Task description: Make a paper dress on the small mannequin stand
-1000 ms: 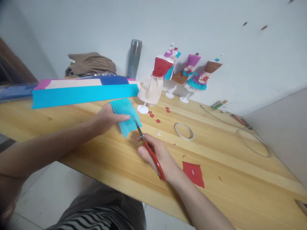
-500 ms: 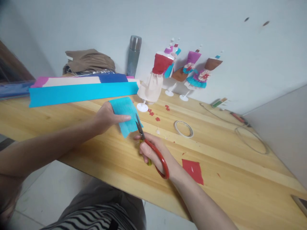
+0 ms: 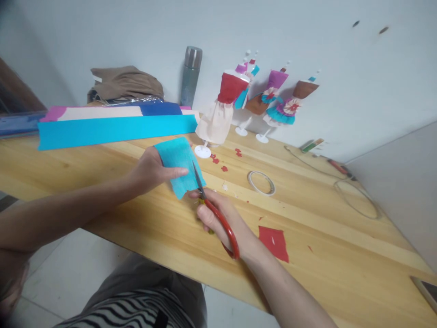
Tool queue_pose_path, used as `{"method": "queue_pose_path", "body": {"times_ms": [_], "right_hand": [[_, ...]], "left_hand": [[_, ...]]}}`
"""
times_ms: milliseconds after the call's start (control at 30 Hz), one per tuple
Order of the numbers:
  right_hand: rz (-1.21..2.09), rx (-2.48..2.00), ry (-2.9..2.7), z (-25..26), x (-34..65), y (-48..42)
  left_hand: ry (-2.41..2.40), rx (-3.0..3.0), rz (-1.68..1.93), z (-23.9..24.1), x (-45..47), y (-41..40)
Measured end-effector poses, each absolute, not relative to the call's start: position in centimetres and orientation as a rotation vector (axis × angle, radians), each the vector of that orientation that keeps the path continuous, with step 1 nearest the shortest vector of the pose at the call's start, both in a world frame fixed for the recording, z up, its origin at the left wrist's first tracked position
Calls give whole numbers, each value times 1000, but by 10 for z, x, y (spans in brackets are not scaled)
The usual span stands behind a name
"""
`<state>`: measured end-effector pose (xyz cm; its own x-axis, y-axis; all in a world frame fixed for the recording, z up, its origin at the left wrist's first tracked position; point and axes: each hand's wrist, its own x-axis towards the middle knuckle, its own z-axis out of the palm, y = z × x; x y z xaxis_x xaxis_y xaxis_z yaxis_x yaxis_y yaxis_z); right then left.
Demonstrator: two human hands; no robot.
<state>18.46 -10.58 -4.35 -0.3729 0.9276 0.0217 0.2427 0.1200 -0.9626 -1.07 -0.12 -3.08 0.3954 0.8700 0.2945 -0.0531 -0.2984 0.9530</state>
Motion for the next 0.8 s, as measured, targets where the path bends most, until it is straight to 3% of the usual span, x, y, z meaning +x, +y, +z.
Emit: {"method": "queue_pose_path", "body": {"times_ms": [800], "right_hand": [[1267, -1153, -1743, -43, 184, -106]], "left_hand": [[712, 1810, 1034, -30, -13, 1]]}}
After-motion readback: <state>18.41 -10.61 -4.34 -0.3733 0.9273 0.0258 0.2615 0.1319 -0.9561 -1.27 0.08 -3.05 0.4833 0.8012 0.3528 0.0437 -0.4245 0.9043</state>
